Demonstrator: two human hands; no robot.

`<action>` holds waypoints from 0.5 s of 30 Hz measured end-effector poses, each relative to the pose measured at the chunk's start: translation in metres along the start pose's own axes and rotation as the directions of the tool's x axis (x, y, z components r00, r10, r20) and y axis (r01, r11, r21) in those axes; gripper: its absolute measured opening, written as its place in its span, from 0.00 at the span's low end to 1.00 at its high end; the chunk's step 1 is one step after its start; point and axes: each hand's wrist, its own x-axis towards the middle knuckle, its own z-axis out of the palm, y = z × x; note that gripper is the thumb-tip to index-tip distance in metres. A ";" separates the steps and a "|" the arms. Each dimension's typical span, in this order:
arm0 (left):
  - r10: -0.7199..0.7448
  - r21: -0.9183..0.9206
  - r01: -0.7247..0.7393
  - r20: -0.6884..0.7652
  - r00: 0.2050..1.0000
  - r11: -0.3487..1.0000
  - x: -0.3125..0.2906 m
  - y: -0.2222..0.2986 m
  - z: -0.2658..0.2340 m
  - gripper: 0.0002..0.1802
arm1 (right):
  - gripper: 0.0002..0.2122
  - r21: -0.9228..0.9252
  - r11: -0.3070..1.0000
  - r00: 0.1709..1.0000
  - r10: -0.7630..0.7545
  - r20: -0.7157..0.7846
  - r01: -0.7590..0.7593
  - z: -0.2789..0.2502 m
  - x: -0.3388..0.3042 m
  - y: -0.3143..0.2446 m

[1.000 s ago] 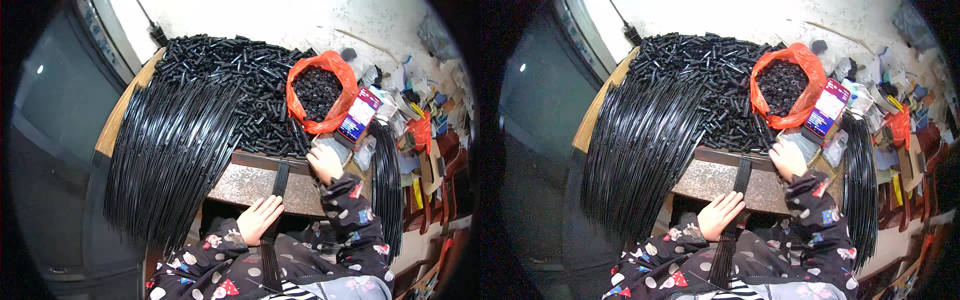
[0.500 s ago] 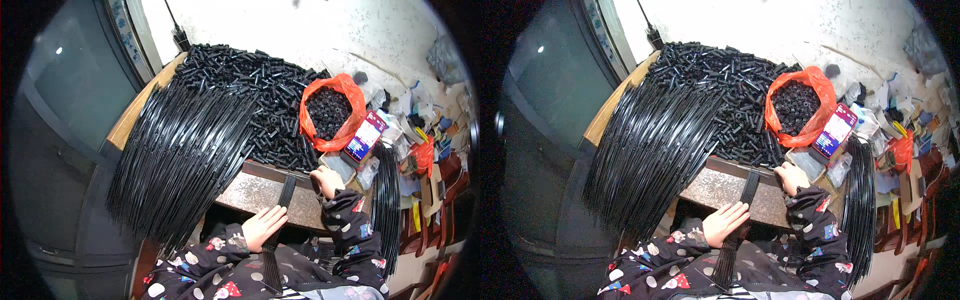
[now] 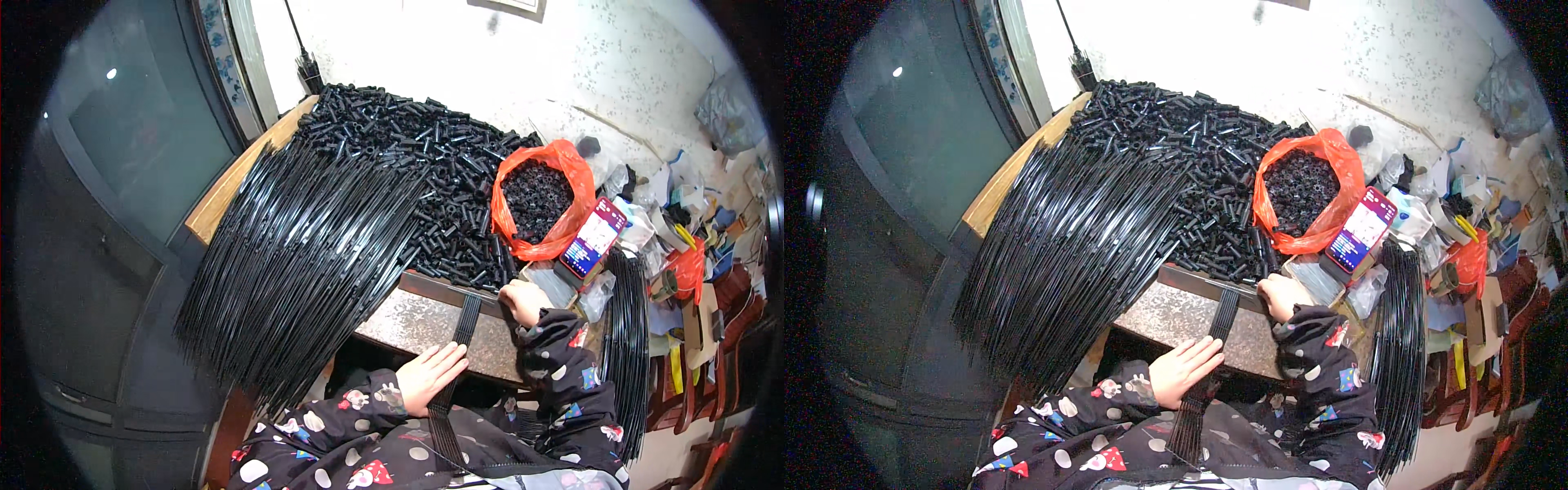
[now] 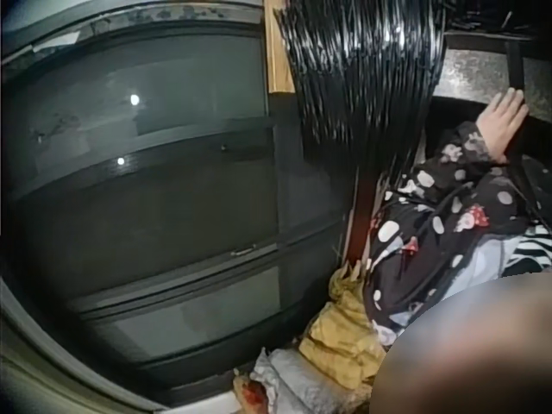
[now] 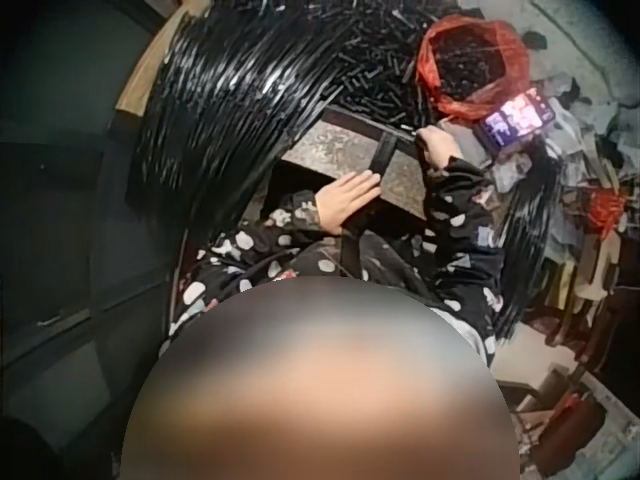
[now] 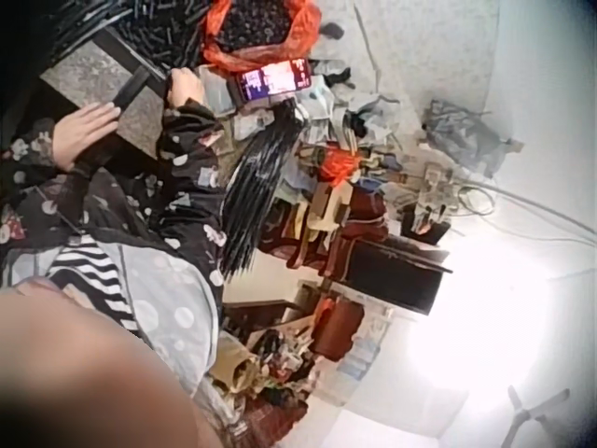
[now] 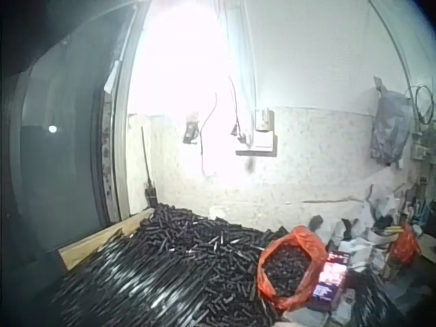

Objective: The recorder is assembling small metallic components onto long black flexible cables at a production workbench.

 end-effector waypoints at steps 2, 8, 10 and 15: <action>0.021 -0.012 -0.021 -0.018 1.000 1.000 0.005 0.001 0.002 0.39 | 0.03 -0.080 0.996 0.999 0.033 0.011 -0.032 -0.009 -0.005 -0.003; 0.021 0.012 -0.022 0.038 0.999 1.000 0.001 -0.002 -0.001 0.41 | 0.05 0.183 0.981 0.980 0.103 -0.172 -0.071 0.027 0.017 -0.004; 0.031 0.005 -0.031 0.023 0.999 1.000 0.002 -0.002 0.000 0.41 | 0.06 0.266 0.946 0.956 0.237 -0.172 -0.186 0.025 0.020 -0.013; 0.019 -0.062 -0.024 -0.081 0.997 0.998 0.008 -0.006 0.004 0.42 | 0.21 0.455 0.890 0.990 0.075 -0.117 -0.014 0.005 0.004 -0.008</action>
